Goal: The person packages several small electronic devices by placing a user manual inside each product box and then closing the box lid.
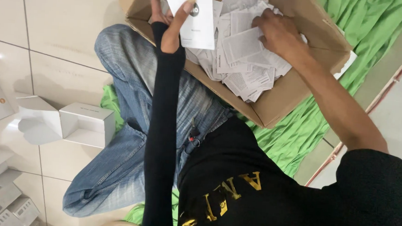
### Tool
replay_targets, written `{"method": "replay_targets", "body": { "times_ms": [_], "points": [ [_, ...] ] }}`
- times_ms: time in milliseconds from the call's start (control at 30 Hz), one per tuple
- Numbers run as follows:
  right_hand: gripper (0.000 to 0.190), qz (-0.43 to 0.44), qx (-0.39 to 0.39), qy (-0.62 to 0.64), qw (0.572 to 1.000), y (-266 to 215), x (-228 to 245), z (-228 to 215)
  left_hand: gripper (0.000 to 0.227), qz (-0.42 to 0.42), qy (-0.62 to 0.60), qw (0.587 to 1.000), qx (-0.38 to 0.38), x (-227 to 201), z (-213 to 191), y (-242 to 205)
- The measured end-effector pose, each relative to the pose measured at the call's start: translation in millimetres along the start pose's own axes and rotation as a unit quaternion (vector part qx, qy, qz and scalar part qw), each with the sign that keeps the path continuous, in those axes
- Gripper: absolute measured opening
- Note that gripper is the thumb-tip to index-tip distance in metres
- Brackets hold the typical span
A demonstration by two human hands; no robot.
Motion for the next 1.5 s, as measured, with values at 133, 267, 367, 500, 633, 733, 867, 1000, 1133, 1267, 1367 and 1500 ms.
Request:
{"method": "replay_targets", "body": {
  "times_ms": [133,267,367,500,633,733,867,1000,1133,1267,1367,1500],
  "points": [
    [0.023,0.040,-0.034,0.047,0.998,10,9,-13,0.029,-0.048,-0.025,0.997,-0.049,58,-33,-21],
    [0.025,0.057,-0.144,0.296,0.942,60,87,-66,0.033,-0.067,0.013,0.988,-0.140,43,-37,-40],
    [0.031,0.014,-0.167,0.479,0.862,101,142,-73,0.039,-0.039,-0.004,0.990,-0.139,43,-54,-53],
    [0.044,-0.071,-0.154,0.494,0.853,139,188,-19,0.042,-0.029,-0.130,0.981,-0.142,25,-81,-79],
    [0.056,-0.175,-0.038,0.497,0.849,184,257,47,0.046,0.067,-0.065,0.956,-0.277,18,-158,-132],
    [0.057,-0.237,0.039,0.487,0.840,215,298,103,0.055,0.061,0.074,0.903,-0.420,-2,-236,-215],
    [0.061,-0.279,0.128,0.445,0.841,254,349,165,0.079,0.134,0.047,0.872,-0.469,4,-310,-278],
    [0.067,-0.291,0.203,0.417,0.837,265,374,203,0.083,0.076,-0.067,0.890,-0.445,88,-372,-250],
    [0.066,-0.259,0.236,0.422,0.837,266,377,189,0.096,0.088,0.208,0.775,-0.591,86,-333,-247],
    [0.061,-0.359,0.150,0.349,0.852,276,408,168,0.081,0.120,0.195,0.769,-0.598,-47,-245,-330],
    [0.050,-0.414,0.129,0.401,0.807,279,482,152,0.065,0.148,0.131,0.779,-0.596,-107,-211,-410],
    [0.039,-0.541,0.201,0.445,0.684,237,610,145,0.048,0.138,0.218,0.634,-0.729,-109,-189,-533]
  ]
}}
Point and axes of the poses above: each hand's wrist, its own y-axis towards the middle knuckle, its own z-axis out of the palm, x = y × z, the point moved 1 cm from there along y, towards the middle knuckle, and after that the axes turned 13 degrees about -z, right-handed, at the moved point
